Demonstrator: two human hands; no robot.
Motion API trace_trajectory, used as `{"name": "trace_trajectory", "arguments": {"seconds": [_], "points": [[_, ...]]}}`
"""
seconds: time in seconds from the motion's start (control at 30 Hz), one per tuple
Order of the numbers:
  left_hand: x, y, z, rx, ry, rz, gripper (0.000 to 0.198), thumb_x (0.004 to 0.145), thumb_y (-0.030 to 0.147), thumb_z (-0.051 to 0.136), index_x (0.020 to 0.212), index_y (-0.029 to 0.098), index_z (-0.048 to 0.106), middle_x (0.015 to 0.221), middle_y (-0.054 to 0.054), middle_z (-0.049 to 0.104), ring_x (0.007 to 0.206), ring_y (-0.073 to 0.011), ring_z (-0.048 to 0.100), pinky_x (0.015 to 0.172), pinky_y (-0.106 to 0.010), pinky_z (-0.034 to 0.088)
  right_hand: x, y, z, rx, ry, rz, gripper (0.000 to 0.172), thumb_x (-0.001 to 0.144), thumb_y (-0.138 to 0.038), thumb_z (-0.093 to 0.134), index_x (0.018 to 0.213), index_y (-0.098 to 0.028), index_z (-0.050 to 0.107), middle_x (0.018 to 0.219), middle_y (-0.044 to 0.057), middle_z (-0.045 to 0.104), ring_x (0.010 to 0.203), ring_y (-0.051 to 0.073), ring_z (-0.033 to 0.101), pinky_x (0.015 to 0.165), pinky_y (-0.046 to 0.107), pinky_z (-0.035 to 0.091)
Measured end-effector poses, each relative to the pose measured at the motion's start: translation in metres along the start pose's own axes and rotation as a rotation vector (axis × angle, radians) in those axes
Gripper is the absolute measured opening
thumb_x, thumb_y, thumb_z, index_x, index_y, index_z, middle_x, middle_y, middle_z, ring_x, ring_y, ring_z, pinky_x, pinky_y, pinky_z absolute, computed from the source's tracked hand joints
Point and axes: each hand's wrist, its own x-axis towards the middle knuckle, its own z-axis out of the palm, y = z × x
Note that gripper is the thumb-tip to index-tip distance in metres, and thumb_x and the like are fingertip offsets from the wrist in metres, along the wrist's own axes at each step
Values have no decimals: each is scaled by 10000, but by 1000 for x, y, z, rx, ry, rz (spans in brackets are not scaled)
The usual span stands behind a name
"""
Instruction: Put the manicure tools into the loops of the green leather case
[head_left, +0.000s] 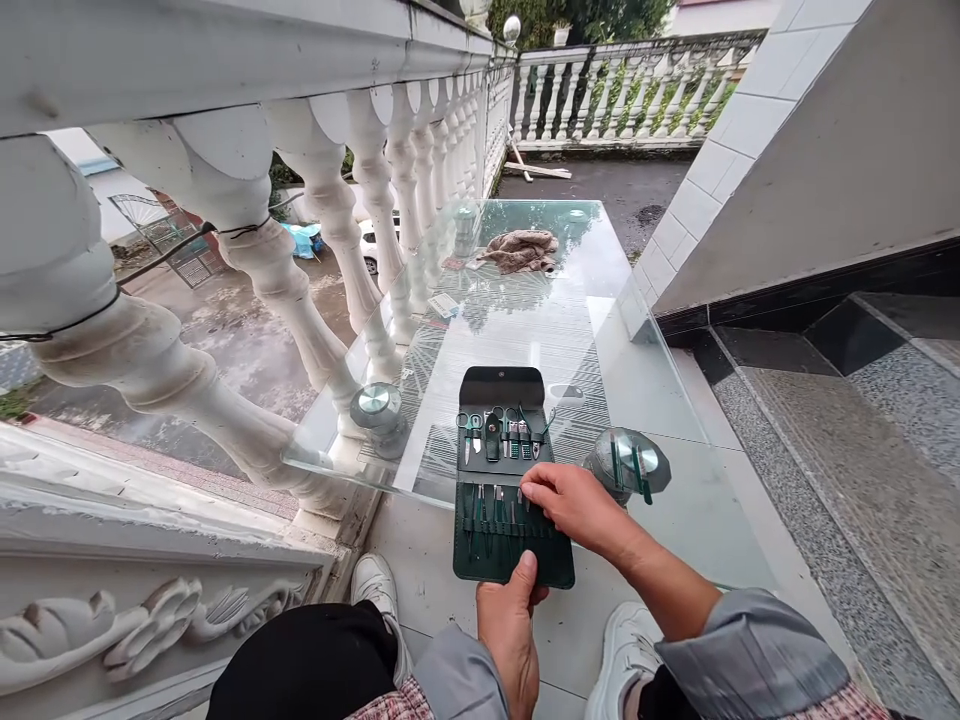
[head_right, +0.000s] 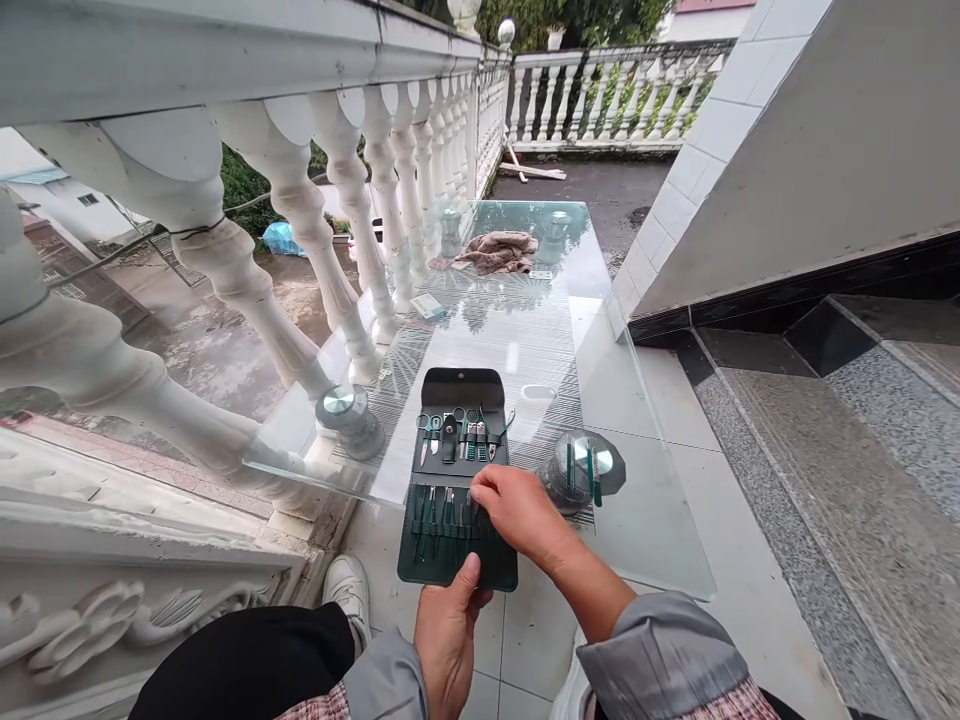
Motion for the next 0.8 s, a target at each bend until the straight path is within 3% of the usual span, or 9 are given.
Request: {"name": "trace_trajectory", "arguments": {"seconds": [0.13, 0.3, 0.5, 0.63, 0.8], "points": [[2, -2, -4, -4, -14, -15, 724, 507, 398, 867, 1128, 123, 614, 1024, -122, 663, 828, -217, 620, 648, -274, 487, 5, -7, 3, -2, -39, 25, 107, 722, -254, 556, 671, -193, 628, 611, 1, 605, 571, 117, 510, 527, 229, 375], [-1, 1, -2, -8, -17, -18, 701, 494, 380, 870, 1106, 136, 630, 991, -105, 671, 797, -205, 618, 619, -263, 481, 14, -6, 6, 170, -125, 104, 64, 691, -193, 578, 634, -172, 598, 485, -39, 491, 430, 76, 436, 409, 193, 346], [-4, 2, 1, -27, -54, -3, 719, 462, 354, 878, 1102, 136, 633, 936, -91, 674, 766, -194, 602, 591, -255, 475, 24, -11, 0, 256, -114, 146, 71, 682, -175, 580, 613, -157, 576, 442, -62, 454, 367, 50, 396, 367, 173, 332], [-4, 1, -2, -18, -38, -9, 715, 488, 347, 876, 1121, 136, 619, 953, -89, 667, 737, -181, 602, 601, -261, 488, 26, -13, -21, 350, -3, 94, 135, 652, -279, 629, 610, -161, 579, 495, -48, 490, 429, 64, 440, 394, 184, 381], [-3, 1, -6, -23, -34, -38, 688, 533, 301, 869, 1145, 142, 595, 943, -88, 665, 775, -191, 617, 651, -276, 509, 15, 10, -73, 496, 268, 66, 284, 604, -422, 682, 695, -157, 631, 524, -45, 508, 430, 60, 433, 451, 213, 396]]}}
